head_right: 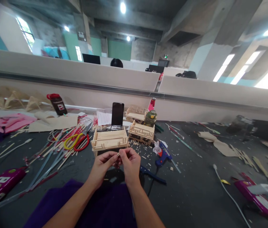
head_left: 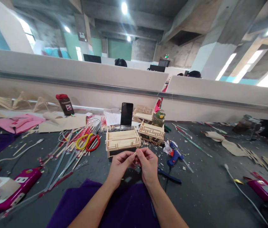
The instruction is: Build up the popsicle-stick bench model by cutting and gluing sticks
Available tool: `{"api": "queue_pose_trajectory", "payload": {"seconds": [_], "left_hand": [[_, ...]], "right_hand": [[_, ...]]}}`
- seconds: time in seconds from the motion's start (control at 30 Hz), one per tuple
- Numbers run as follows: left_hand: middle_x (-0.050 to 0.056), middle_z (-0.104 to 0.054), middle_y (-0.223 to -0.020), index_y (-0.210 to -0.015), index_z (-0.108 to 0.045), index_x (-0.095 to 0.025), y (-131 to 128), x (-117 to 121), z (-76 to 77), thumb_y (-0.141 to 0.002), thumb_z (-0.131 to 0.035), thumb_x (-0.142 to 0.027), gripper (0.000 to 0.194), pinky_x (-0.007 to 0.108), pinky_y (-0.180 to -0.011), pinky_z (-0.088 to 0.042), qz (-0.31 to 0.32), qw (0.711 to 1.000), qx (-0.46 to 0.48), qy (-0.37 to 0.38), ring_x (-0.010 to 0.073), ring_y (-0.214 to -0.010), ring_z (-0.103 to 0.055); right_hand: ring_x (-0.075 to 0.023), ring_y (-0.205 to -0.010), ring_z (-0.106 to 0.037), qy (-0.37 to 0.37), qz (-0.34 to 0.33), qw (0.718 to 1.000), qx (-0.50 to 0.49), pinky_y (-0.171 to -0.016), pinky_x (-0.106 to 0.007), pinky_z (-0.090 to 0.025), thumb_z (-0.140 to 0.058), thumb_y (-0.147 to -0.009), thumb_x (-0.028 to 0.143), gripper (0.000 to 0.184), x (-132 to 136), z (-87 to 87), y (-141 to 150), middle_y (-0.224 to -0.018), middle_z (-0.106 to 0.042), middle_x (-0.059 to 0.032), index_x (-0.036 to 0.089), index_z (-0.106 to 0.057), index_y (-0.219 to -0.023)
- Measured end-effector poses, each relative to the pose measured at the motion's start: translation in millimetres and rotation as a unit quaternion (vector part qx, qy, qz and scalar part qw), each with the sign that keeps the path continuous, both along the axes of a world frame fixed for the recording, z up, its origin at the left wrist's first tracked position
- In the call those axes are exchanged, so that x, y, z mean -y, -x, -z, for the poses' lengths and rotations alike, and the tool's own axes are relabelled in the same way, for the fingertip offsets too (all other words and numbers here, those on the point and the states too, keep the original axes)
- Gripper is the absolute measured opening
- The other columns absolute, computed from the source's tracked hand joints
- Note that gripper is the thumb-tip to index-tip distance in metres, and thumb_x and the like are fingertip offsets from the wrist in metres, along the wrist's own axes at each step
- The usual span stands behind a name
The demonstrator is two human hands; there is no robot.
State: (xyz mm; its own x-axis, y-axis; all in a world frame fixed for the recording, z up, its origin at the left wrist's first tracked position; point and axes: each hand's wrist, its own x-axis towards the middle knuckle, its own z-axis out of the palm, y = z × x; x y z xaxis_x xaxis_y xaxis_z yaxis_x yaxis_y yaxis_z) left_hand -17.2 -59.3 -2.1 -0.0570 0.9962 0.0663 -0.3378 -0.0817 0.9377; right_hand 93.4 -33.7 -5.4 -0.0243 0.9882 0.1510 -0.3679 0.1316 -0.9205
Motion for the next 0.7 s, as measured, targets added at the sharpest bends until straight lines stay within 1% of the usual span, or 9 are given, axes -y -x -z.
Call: {"api": "queue_pose_trajectory", "payload": {"seconds": [0.13, 0.23, 0.33, 0.4, 0.43, 0.5, 0.57, 0.63, 0.7], "left_hand": [[0.003, -0.068, -0.061, -0.076, -0.073, -0.013, 1.7, 0.2, -0.4, -0.069, -0.081, -0.040, 0.030, 0.023, -0.056, -0.052, -0.006, 1.000, 0.006, 0.005, 0.0127, -0.057, -0.061], [0.003, -0.068, -0.061, -0.074, -0.074, -0.012, 5.0, -0.8, 0.2, -0.069, -0.080, -0.040, 0.029, 0.023, -0.056, -0.051, -0.019, 1.000, -0.002, -0.002, 0.0116, -0.054, -0.060], [0.003, -0.069, -0.063, -0.076, -0.074, -0.013, 7.5, -1.1, 1.3, -0.069, -0.080, -0.040, 0.028, 0.022, -0.057, -0.051, -0.038, 0.999, -0.002, 0.008, 0.0115, -0.054, -0.061], [0.003, -0.069, -0.063, -0.075, -0.074, -0.013, 7.7, -0.7, 2.1, -0.069, -0.080, -0.040, 0.028, 0.022, -0.056, -0.051, -0.047, 0.999, 0.002, 0.018, 0.0111, -0.053, -0.060], [0.003, -0.069, -0.062, -0.075, -0.074, -0.013, 7.5, -0.5, 2.4, -0.069, -0.080, -0.040, 0.028, 0.021, -0.056, -0.050, -0.049, 0.999, 0.003, 0.019, 0.0109, -0.053, -0.060], [0.003, -0.069, -0.062, -0.074, -0.074, -0.013, 6.9, -0.3, 2.8, -0.070, -0.079, -0.040, 0.028, 0.021, -0.056, -0.050, -0.049, 0.999, 0.005, 0.016, 0.0106, -0.053, -0.060], [0.003, -0.069, -0.062, -0.074, -0.073, -0.013, 6.5, -0.9, 3.2, -0.069, -0.080, -0.040, 0.028, 0.022, -0.056, -0.051, -0.050, 0.999, 0.007, 0.014, 0.0109, -0.053, -0.060], [0.002, -0.069, -0.061, -0.073, -0.073, -0.013, 6.5, -2.2, 3.7, -0.068, -0.080, -0.041, 0.029, 0.022, -0.055, -0.051, -0.056, 0.998, 0.007, 0.014, 0.0112, -0.052, -0.060], [0.002, -0.068, -0.061, -0.073, -0.073, -0.013, 6.8, -3.5, 4.3, -0.068, -0.080, -0.041, 0.029, 0.023, -0.055, -0.051, -0.064, 0.998, 0.002, 0.015, 0.0112, -0.052, -0.060]], "right_hand": [[-0.0110, -0.050, -0.053, -0.062, 0.036, 0.995, 0.073, -0.047, -0.023, -0.044, -0.070, -0.080, 0.042, 0.026, 4.7, -4.0, 1.0, -0.062, -0.062, 0.0015, 0.018, -0.063, -0.072], [-0.0129, -0.049, -0.055, -0.081, 0.000, 0.989, 0.128, -0.046, -0.024, -0.043, -0.066, -0.082, 0.045, 0.026, 4.0, -10.8, -5.2, -0.062, -0.063, 0.0014, 0.020, -0.064, -0.076], [-0.0190, -0.065, -0.064, -0.111, -0.011, 0.955, 0.274, -0.056, -0.029, -0.048, -0.061, -0.084, 0.046, 0.027, 4.2, -15.4, -28.2, -0.078, -0.070, -0.0040, 0.021, -0.068, -0.089], [-0.0254, -0.082, -0.067, -0.123, 0.046, 0.896, 0.424, -0.069, -0.035, -0.050, -0.066, -0.081, 0.046, 0.030, 9.3, -14.1, -50.1, -0.091, -0.072, -0.0078, 0.022, -0.069, -0.099], [-0.0300, -0.094, -0.065, -0.134, 0.066, 0.858, 0.492, -0.078, -0.039, -0.050, -0.070, -0.078, 0.045, 0.038, 13.8, -12.1, -60.9, -0.101, -0.072, -0.0101, 0.022, -0.068, -0.107], [-0.0371, -0.111, -0.059, -0.132, 0.063, 0.777, 0.612, -0.090, -0.046, -0.045, -0.075, -0.072, 0.045, 0.060, 25.5, -6.9, -77.8, -0.121, -0.066, -0.0149, 0.020, -0.062, -0.124], [-0.0399, -0.118, -0.054, -0.106, 0.030, 0.705, 0.700, -0.093, -0.050, -0.042, -0.073, -0.072, 0.045, 0.073, 37.8, -1.9, -85.8, -0.131, -0.060, -0.0185, 0.016, -0.053, -0.135], [-0.0399, -0.122, -0.051, -0.091, 0.001, 0.651, 0.754, -0.095, -0.051, -0.039, -0.069, -0.076, 0.044, 0.075, 46.7, 1.1, -85.1, -0.136, -0.056, -0.0208, 0.011, -0.048, -0.140], [-0.0395, -0.123, -0.050, -0.087, -0.005, 0.614, 0.784, -0.096, -0.051, -0.037, -0.065, -0.078, 0.040, 0.073, 49.9, 1.8, -79.1, -0.137, -0.054, -0.0226, 0.008, -0.046, -0.141]]}}
